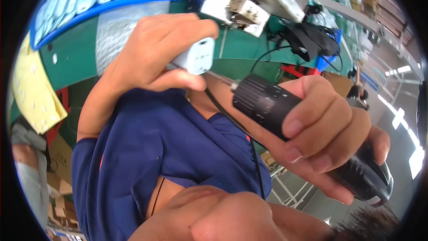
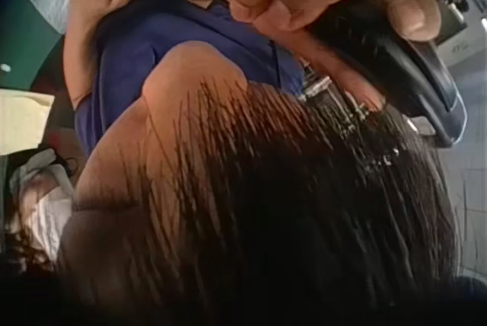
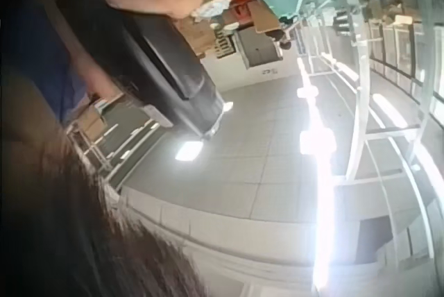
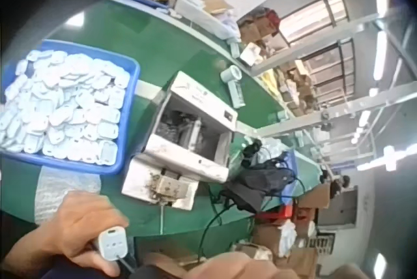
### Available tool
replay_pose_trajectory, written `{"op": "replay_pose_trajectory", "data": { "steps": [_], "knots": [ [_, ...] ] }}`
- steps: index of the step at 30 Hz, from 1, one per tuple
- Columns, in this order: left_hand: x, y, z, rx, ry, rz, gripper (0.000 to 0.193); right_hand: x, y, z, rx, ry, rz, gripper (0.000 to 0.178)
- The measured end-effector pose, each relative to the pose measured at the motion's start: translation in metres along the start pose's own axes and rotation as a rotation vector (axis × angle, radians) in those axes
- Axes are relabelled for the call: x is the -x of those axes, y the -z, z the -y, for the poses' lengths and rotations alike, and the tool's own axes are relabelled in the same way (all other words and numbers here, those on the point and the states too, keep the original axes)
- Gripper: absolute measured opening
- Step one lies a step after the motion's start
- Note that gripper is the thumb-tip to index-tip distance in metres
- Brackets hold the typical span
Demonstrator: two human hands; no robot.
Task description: Using an electric screwdriver to assemble small plastic components on an assembly line.
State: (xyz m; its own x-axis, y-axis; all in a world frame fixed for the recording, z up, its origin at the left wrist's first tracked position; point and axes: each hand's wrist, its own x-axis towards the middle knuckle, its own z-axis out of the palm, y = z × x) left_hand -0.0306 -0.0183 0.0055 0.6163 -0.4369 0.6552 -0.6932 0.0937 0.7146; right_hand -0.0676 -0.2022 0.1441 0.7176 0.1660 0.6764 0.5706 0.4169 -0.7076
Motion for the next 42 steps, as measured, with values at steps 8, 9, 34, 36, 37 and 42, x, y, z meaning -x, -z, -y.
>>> {"op": "replay_pose_trajectory", "data": {
  "steps": [8,9,34,36,37,42],
  "knots": [
    [0.002,0.0,0.003,-0.104,0.152,0.096,0.069,0.002,-0.003,-0.009,-0.119,-0.081,-0.233,0.041],
    [-0.003,-0.006,0.002,-0.084,0.123,0.07,0.069,0.0,-0.005,-0.002,-0.041,-0.056,-0.214,0.041],
    [-0.002,0.022,-0.027,-0.248,0.265,0.376,0.065,0.029,0.006,-0.034,-0.288,0.096,-0.608,0.068],
    [-0.01,0.037,-0.044,-0.426,0.187,0.506,0.069,0.044,0.015,-0.045,-0.257,0.006,-0.709,0.075],
    [-0.011,0.051,-0.05,-0.384,0.254,0.476,0.071,0.052,0.02,-0.044,-0.036,-0.009,-0.729,0.077],
    [-0.021,0.167,0.006,-0.557,0.309,0.25,0.055,0.088,0.027,-0.067,0.211,-0.024,-0.878,0.068]
  ]
}}
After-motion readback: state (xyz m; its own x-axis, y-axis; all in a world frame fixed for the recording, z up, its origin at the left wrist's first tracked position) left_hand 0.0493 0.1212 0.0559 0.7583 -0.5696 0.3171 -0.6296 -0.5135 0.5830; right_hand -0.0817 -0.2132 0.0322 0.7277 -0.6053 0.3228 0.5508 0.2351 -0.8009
